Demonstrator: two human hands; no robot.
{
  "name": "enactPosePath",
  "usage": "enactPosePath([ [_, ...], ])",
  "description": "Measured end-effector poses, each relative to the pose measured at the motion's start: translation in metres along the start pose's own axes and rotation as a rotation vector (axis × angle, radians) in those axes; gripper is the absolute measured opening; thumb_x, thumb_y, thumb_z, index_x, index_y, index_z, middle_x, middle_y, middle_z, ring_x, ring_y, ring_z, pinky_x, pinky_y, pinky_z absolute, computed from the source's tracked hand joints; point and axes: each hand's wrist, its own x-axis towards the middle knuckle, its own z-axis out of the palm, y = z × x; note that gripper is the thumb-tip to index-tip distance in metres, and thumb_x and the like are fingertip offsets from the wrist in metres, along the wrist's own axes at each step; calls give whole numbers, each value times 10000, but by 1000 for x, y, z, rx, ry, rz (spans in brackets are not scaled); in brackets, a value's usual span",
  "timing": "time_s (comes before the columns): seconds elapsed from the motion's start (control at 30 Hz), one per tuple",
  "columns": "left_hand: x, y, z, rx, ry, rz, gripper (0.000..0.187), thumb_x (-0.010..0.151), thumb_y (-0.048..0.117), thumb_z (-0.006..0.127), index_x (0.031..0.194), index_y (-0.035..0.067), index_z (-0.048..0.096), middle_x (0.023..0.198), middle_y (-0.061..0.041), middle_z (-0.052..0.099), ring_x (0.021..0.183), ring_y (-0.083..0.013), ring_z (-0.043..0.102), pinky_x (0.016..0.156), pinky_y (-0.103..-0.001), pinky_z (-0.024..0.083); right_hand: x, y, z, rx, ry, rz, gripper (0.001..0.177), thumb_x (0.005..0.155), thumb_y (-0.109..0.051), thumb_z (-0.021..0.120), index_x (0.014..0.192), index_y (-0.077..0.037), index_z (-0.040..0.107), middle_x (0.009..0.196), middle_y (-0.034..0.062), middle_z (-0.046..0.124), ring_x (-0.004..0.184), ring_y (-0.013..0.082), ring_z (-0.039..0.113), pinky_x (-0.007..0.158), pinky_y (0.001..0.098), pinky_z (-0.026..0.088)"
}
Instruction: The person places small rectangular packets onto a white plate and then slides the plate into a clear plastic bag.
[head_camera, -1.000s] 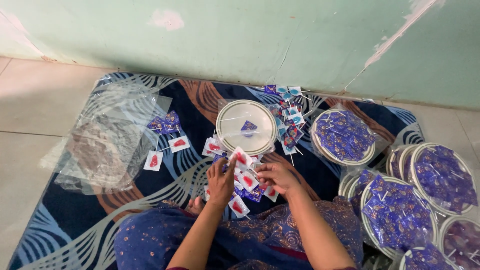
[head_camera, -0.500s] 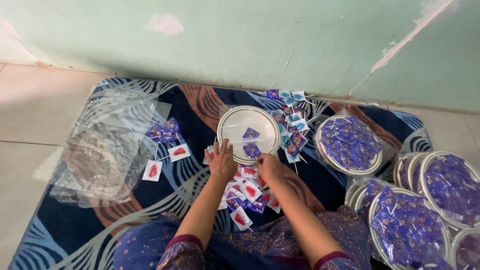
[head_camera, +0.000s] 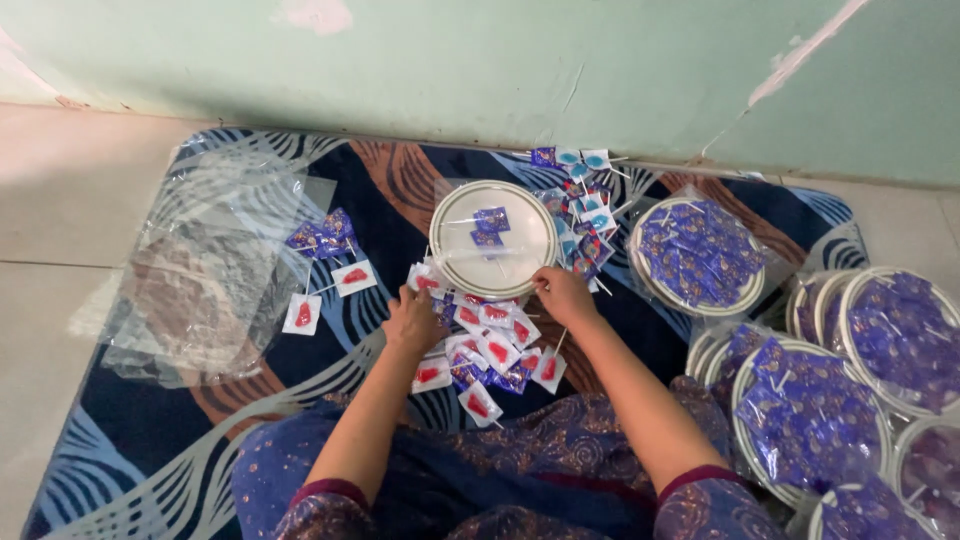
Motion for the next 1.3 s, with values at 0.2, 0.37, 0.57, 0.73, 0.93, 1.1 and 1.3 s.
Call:
enactPosePath([
  [0.2,-23,-22,95,210,-184,-81,825,729,299,894,1409,169,445,1357,-162,399,1197,-487,472,645,-621,577,-40,55,24,-164,-397,165,706,616,-381,969,1257,-280,690,1239,188,674,1246,356,638,1033,410,530],
  [0.37,-49,-27,75,150,-153,9,385,912,197,656,1293,169,604,1220,-112,607,1153,-364,620,741,-495,625,-79,-41,-30,230,-163,-24,369,781,-40,814,1136,-79,723,1350,254,599,1317,351,585,1098,364,463],
  [0.57,-84,-30,2,-72,-162,25,354,892,164,714,1243,122,730,1193,-116,747,1166,-289,693,918,-405,609,-53,12,16,-29,-198,35,269,958,-120,549,1103,-15,750,1264,211,621,1186,398,619,1022,390,534],
  [0.73,-105,-16,-46,-245,-110,51,464,852,185,803,1293,77,707,1277,-144,721,1267,-297,640,1064,-397,547,-59,80,16,-343,-344,273,235,887,-211,617,988,-252,825,1170,71,699,1037,337,741,859,446,613],
  [0.93,-93,-12,-40,-654,-14,12,451,795,173,850,1221,66,746,1096,-165,771,1112,-331,715,932,-424,582,-86,46,-71,-180,-360,388,69,730,-319,878,737,-338,812,808,-39,800,942,222,770,824,326,601],
  [1.1,-86,-5,-33,-785,5,40,464,770,251,857,1165,35,744,1043,-194,768,1073,-361,717,903,-442,580,-74,50,-51,307,-182,243,148,746,-329,880,828,-234,801,586,-14,727,701,139,757,725,255,542],
  [1.3,-71,5,-13,-810,-22,-21,536,750,326,874,1216,101,738,1010,-132,785,991,-303,754,825,-385,601,-26,10,17,219,96,295,127,781,-327,849,867,-262,782,774,-29,759,883,226,741,766,337,589],
])
